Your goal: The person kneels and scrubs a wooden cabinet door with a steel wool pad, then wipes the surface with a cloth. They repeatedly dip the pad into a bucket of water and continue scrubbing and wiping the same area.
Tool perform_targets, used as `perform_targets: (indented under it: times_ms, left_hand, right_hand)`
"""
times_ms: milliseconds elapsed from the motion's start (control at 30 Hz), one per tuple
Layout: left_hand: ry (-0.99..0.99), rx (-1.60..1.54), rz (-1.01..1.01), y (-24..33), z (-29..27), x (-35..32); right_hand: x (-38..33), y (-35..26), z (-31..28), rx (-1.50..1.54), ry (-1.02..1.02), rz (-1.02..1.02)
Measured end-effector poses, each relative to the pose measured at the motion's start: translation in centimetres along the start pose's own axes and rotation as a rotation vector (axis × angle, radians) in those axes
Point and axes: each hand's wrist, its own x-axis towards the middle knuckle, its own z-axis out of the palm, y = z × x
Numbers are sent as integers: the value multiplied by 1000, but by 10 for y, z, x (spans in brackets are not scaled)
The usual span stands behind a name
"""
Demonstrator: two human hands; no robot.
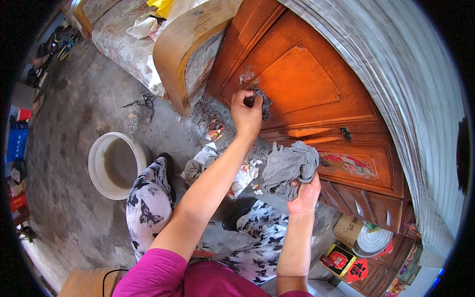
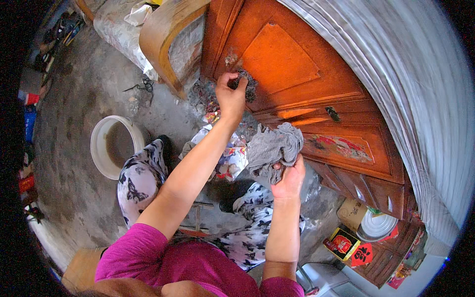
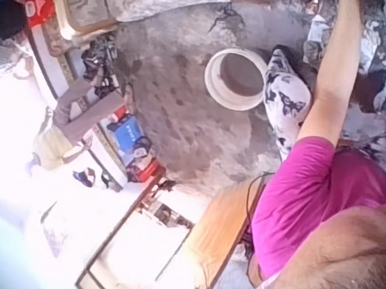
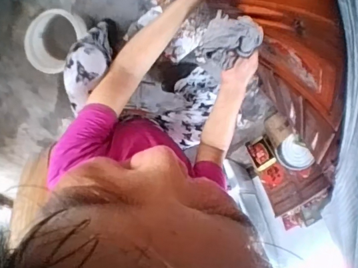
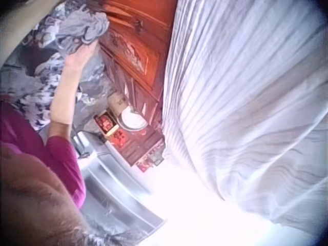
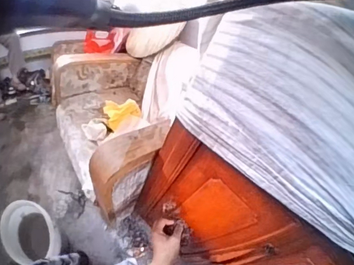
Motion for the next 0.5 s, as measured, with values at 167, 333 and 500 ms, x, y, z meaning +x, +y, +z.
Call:
perform_targets:
  times_ms: [167,333,500]
  left_hand:
    - [-33,-95,303,83,16,12]
    - [61,-50,270,27,8,15]
    - [59,13,121,6,-1,15]
  right_hand:
    - [3,3,-21,17,-116,3]
    - [5,3,-2,-3,-40,12]
    - [5,4,-4,-30,-88,20]
